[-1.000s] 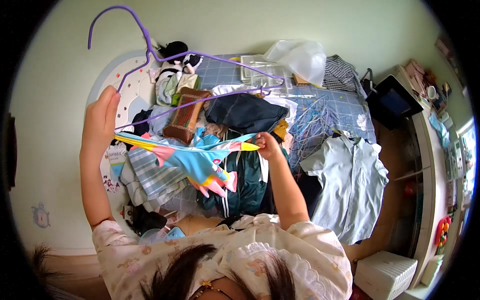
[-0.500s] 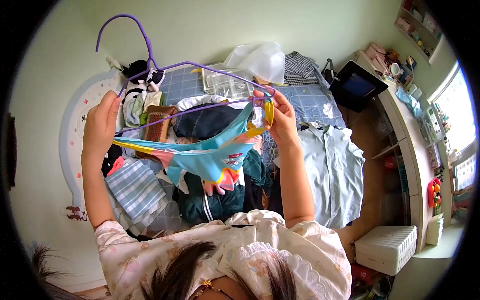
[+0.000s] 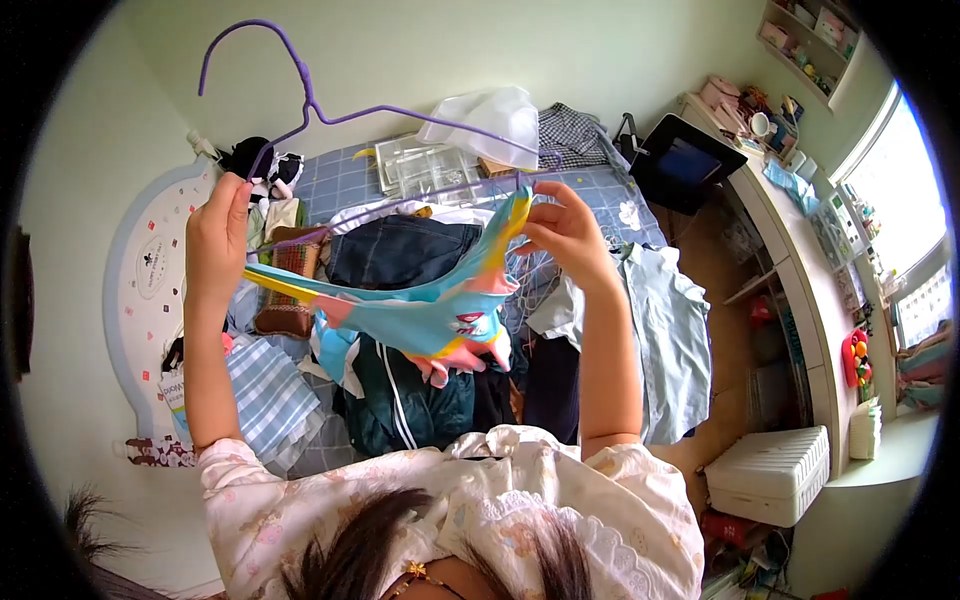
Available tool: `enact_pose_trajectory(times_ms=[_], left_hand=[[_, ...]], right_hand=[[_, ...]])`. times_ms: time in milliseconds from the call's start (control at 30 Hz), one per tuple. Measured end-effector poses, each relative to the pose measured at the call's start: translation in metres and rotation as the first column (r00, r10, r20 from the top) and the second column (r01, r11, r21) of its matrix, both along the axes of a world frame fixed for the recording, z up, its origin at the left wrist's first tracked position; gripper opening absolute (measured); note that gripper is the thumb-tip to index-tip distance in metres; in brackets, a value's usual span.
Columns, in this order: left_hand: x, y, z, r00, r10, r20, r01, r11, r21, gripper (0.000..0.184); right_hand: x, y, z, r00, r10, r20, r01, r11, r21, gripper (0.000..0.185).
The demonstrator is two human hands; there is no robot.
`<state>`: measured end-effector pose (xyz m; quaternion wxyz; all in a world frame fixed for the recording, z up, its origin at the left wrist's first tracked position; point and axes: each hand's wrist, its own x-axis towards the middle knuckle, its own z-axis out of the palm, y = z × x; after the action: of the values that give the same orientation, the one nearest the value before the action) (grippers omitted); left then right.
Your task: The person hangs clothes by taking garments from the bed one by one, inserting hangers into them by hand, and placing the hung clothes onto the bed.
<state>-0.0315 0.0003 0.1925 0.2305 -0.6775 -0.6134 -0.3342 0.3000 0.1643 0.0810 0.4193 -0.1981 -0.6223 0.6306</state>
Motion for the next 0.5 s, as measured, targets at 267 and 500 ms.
enact_pose_trajectory(times_ms=[267,500], left_hand=[[0.047,-0.002,0.006,1.0,-0.003,0.0,0.003,1.0,0.001,0.016],[0.1,-0.036,-0.006,0.998,-0.054,0.036,0.05,0.994,0.1,0.014]], right_hand=[[0.039,-0.004,0.068,0.769,-0.626,-0.131,0.399,0.31,0.863,0.04],[0.042,-0.028,0.062,0.901,-0.42,-0.109,0.314,0.458,0.832,0.02]])
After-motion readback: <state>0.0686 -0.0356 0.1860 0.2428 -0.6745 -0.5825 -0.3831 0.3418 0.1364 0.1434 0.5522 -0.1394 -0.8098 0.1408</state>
